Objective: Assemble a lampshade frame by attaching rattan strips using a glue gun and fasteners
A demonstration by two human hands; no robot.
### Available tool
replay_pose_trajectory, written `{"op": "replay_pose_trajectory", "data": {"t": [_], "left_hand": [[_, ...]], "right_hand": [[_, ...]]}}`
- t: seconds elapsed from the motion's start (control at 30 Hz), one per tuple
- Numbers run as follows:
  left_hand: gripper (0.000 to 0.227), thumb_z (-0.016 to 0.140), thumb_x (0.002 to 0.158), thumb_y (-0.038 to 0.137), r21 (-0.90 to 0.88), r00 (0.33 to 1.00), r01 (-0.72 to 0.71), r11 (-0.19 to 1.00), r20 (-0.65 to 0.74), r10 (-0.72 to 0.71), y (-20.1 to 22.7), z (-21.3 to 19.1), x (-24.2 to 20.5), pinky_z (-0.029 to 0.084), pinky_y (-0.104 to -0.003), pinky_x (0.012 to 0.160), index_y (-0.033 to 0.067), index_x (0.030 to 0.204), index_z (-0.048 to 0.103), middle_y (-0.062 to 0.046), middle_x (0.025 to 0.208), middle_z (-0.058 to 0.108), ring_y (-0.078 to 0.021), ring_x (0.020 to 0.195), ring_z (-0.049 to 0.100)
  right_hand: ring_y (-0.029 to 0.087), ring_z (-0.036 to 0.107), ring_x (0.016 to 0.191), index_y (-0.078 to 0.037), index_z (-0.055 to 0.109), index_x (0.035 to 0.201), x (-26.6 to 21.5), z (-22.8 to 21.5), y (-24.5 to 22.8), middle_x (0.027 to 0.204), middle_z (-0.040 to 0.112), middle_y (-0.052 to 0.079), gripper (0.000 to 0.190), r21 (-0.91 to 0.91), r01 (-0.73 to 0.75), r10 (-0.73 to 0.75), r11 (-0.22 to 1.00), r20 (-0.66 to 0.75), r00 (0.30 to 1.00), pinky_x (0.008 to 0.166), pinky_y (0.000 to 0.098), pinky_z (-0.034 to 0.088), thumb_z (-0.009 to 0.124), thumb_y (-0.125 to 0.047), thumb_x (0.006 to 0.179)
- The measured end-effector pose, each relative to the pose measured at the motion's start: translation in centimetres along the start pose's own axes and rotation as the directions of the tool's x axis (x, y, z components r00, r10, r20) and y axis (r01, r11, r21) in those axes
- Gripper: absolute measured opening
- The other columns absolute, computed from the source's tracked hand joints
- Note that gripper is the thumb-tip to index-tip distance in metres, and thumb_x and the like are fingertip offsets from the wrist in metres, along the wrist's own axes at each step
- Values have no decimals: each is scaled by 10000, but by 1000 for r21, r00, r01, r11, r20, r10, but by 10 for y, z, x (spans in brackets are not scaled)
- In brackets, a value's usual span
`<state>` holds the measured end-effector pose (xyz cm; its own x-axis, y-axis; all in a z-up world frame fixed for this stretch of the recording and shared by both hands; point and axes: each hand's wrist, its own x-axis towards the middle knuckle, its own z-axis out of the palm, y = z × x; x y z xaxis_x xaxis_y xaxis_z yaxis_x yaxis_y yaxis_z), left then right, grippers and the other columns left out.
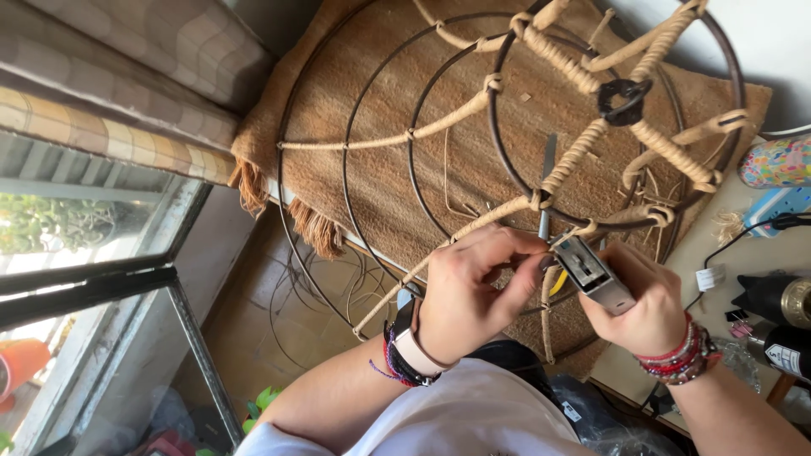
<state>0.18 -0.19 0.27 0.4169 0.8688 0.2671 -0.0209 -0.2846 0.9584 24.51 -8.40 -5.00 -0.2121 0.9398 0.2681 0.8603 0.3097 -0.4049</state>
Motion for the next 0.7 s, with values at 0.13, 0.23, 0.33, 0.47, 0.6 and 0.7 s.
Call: {"op": "replay_pose_trajectory", "data": {"t": [0.13,0.23,0.33,0.47,0.6,0.7], "left_hand": [[88,615,990,108,-50,997,75,996,6,-75,3,0,0,586,-299,826,50,1004,680,-72,997,745,-188,897,729],[122,604,1004,175,-39,995,103,994,21,-102,4,0,-1,541,-282,738,75,985,671,-41,936,718,-156,807,681],[98,623,989,161,-68,984,177,982,27,-175,4,3,-1,523,-258,684,87,978,686,-15,893,710,-113,745,643],[83,654,976,127,-152,980,199,968,19,-198,3,7,-3,485,-212,587,90,1049,671,2,886,695,-57,645,563],[200,665,983,22,-332,972,234,914,55,-229,-2,11,-5,578,-214,726,49,1179,695,-41,987,705,-90,797,657],[192,676,996,20,-478,964,263,838,101,-245,-13,17,-7,559,-208,801,23,1187,697,-42,1050,714,-96,904,657]], "right_hand": [[336,667,919,7,643,1069,-1,-6,-9,1012,692,143,317,105,-124,122,987,27,992,816,433,536,702,-203,839],[373,666,1153,41,586,1259,-5,-7,-12,1231,675,193,550,244,-196,185,950,68,980,1011,444,514,742,-166,774],[318,696,1052,24,609,1216,-24,-3,-9,1145,702,156,499,262,-270,255,926,91,963,930,399,532,750,-191,788],[269,737,920,-9,649,1137,-58,5,-5,1040,734,109,395,348,-372,349,860,131,928,835,361,553,748,-202,807],[147,822,759,-53,693,1086,-96,19,7,925,833,26,365,428,-465,386,775,262,884,683,281,676,779,-212,769],[141,825,778,-68,731,1102,-111,23,4,932,844,20,352,501,-581,417,641,409,812,673,270,680,781,-236,796]]}}
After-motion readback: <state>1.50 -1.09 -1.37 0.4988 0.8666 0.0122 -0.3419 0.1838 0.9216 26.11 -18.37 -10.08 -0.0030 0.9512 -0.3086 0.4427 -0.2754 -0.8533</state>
